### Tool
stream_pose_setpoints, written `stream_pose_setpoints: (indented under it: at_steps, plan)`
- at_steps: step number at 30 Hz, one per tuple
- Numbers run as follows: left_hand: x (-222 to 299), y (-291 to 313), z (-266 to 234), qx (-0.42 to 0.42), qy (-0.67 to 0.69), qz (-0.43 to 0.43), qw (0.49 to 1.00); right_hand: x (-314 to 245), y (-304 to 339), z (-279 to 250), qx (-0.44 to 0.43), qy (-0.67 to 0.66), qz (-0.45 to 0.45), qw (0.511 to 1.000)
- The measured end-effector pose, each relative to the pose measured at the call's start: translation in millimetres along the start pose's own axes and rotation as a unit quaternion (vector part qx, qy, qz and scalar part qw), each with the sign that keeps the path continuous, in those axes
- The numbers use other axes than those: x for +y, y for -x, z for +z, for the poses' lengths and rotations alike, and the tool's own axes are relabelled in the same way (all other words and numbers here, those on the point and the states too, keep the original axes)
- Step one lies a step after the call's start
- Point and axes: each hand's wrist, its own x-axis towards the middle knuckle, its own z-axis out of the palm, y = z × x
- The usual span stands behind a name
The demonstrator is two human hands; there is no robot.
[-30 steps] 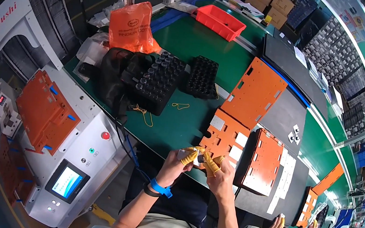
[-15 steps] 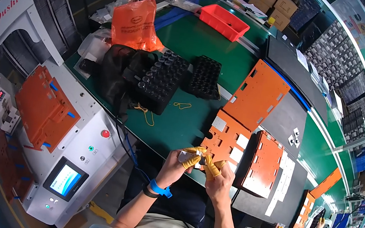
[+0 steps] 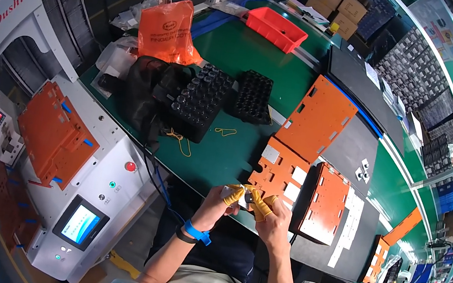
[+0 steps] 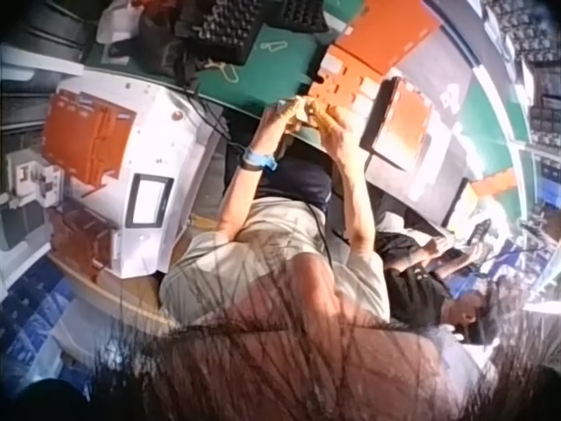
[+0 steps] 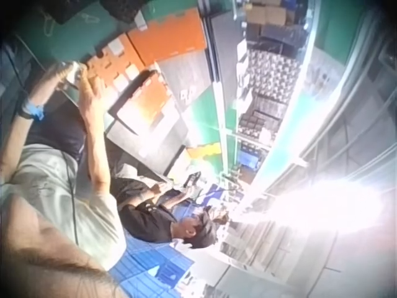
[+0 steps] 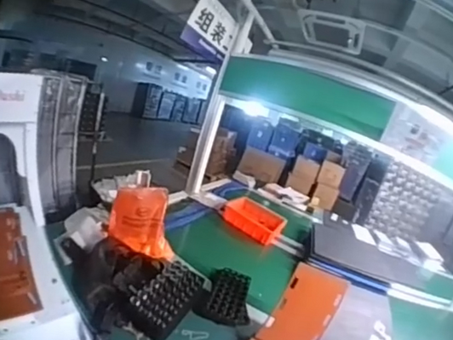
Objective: Placing small electronic parts into plastic housings and loading them into a machine for processing.
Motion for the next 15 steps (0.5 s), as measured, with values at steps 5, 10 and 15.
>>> stream_pose_setpoints:
  at_steps: [5,10,15]
  plan:
    - [-7.4,-2.4,-5.4,-0.018,0.023,-0.029,0.999,6.0,4.0,-4.8,-0.059,-0.023,0.009,0.998]
    - [-8.4,-2.4,3.0,0.023,0.004,0.014,1.0,-9.1,6.1,2.8,-0.068,-0.072,0.102,0.99]
    - [-19.0,-10.0,13.2,0.057,-0.064,0.096,0.992,-22.0,11.5,30.2,0.058,0.001,0.154,0.986]
